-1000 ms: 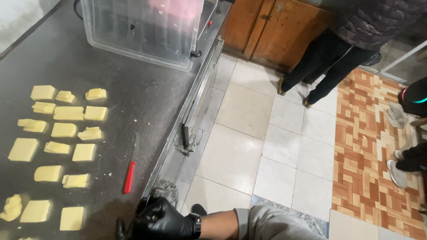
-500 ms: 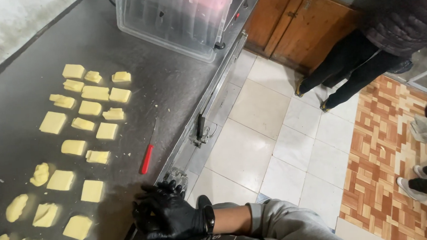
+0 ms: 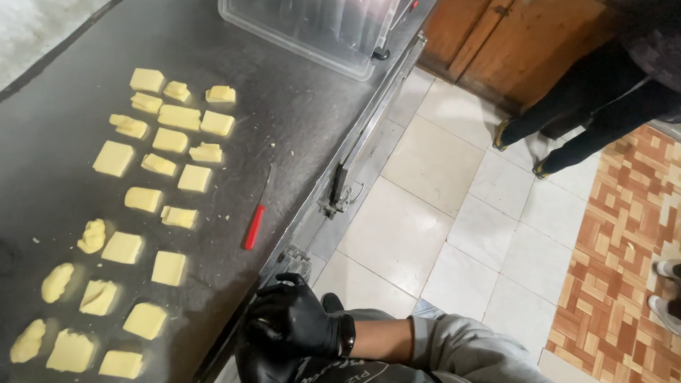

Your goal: The recorder prepares food items in a kitchen, including handling cheese blocks and rinsing french fries.

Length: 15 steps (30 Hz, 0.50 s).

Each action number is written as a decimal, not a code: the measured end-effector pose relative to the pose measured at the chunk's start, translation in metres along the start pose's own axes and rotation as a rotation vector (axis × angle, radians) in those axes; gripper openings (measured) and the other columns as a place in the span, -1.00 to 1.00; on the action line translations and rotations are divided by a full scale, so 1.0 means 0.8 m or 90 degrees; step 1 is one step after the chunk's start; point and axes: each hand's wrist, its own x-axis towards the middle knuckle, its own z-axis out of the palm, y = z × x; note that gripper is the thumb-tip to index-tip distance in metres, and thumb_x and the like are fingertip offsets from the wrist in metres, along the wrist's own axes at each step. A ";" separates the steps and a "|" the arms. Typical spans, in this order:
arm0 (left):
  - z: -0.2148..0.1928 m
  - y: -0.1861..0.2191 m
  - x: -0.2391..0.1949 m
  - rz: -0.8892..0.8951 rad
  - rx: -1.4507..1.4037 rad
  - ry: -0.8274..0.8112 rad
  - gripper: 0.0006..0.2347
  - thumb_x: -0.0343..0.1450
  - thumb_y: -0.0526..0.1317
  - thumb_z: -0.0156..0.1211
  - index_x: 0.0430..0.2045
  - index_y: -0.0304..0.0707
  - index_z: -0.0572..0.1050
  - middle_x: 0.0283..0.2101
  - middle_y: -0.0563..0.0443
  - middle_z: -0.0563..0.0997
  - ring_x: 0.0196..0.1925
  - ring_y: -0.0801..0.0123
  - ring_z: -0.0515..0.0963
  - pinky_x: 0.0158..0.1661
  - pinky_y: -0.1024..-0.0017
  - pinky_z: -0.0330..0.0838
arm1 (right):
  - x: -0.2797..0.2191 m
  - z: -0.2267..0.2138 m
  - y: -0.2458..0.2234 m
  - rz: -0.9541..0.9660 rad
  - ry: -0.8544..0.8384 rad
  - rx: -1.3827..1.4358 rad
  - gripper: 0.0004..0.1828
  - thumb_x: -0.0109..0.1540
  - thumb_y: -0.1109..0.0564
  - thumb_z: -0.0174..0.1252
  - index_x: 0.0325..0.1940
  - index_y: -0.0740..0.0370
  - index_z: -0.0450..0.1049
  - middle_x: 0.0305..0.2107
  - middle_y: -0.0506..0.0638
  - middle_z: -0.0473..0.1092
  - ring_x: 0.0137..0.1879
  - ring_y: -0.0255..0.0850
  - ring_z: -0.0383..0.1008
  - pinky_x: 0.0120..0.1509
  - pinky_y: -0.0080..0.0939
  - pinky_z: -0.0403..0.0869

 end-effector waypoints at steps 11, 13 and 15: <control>0.213 0.010 0.112 0.031 -0.059 0.099 -0.55 0.50 0.13 -0.21 0.00 -0.17 0.50 -0.07 0.08 0.62 -0.13 0.44 0.60 -0.12 0.46 0.53 | 0.032 -0.054 -0.025 -0.139 0.133 0.262 -0.82 0.33 0.00 0.25 -0.10 0.13 0.59 -0.19 0.01 0.54 0.01 0.02 0.55 0.12 0.02 0.50; 0.229 0.029 0.132 0.034 -0.065 0.114 -0.55 0.50 0.14 -0.21 0.00 -0.17 0.51 -0.07 0.08 0.62 -0.12 0.43 0.61 -0.11 0.46 0.53 | 0.024 -0.033 -0.010 -0.071 0.132 0.214 -0.86 0.38 0.10 0.20 -0.06 0.19 0.57 -0.18 0.04 0.53 -0.02 0.03 0.57 0.08 -0.03 0.54; 0.238 0.041 0.146 0.038 -0.079 0.137 -0.54 0.50 0.14 -0.22 -0.01 -0.16 0.51 -0.07 0.07 0.62 -0.12 0.43 0.61 -0.11 0.46 0.53 | 0.020 -0.043 -0.016 -0.055 0.120 0.215 -0.78 0.38 0.07 0.17 0.04 0.22 0.54 -0.04 0.09 0.50 0.08 0.07 0.54 0.17 0.03 0.52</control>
